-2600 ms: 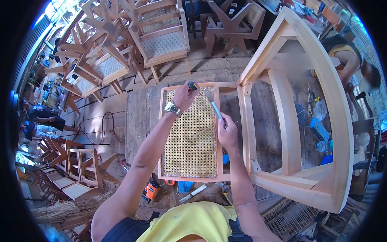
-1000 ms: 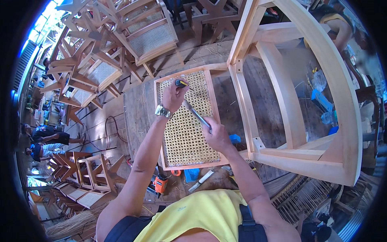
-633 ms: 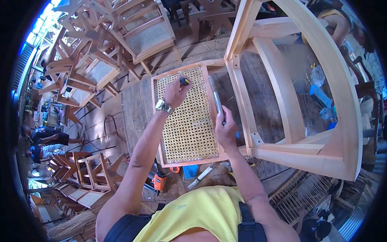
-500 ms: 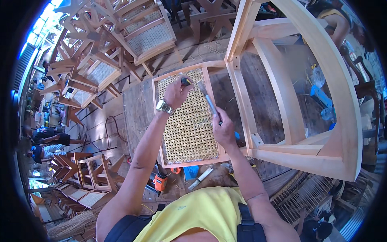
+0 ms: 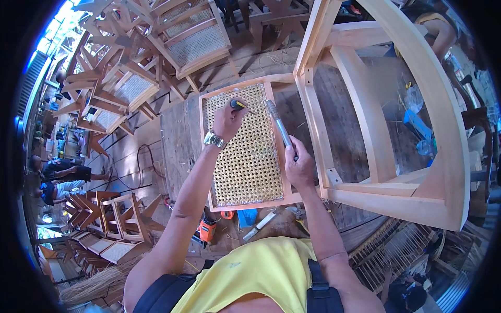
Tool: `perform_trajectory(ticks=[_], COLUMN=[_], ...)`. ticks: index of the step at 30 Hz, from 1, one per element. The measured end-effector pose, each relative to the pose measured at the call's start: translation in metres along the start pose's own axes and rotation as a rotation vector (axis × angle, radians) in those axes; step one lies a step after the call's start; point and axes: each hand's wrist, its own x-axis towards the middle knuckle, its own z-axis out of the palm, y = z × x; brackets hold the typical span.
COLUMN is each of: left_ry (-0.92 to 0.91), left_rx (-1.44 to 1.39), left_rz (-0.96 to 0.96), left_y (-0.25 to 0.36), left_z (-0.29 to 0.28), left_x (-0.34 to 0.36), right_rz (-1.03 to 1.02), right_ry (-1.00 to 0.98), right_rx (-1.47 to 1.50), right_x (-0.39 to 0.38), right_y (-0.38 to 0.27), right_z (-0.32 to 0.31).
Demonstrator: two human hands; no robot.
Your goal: The person is using a hammer and a tool to secure or adjust the cane webbing on a wooden chair seat frame.
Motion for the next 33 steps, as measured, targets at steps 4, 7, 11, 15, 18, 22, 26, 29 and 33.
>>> perform_trajectory(ticks=[4,7,11,15,18,22,26,29,33], left_ry=[-0.123,-0.109,-0.057,-0.145,-0.140,-0.120,-0.159,-0.152,-0.077], left_rx=[0.073,0.116,0.034,0.077,0.038,-0.020,0.056,0.081,0.012], left_rz=[-0.075,-0.053,-0.025,-0.061,-0.040,-0.074,-0.081,-0.066,-0.056], left_y=[0.000,0.004,0.007,-0.011,-0.006,0.018,0.003,-0.006,0.002], left_z=[0.002,-0.001,-0.001,0.008,0.006,-0.009,0.004,0.013,0.000], left_x=[0.004,0.006,-0.004,-0.003,-0.004,-0.012,-0.013,-0.015,-0.022], right_rz=[-0.087,-0.113,0.006,-0.082,-0.102,-0.012,-0.040,-0.060,-0.033], right_ry=[0.006,-0.035,-0.024,0.045,-0.102,-0.041,0.005,-0.058,-0.102], right_rx=[-0.102,-0.093,-0.010,-0.024,-0.089,-0.036,-0.043,-0.080,-0.107], right_x=[0.003,0.001,-0.008,-0.006,-0.005,-0.025,-0.025,-0.018,-0.028], right_y=[-0.009,-0.005,-0.007,-0.007,0.007,-0.017,-0.005,-0.004,0.000], right_z=[0.012,0.005,-0.005,0.010,0.000,-0.019,-0.008,0.001,-0.010])
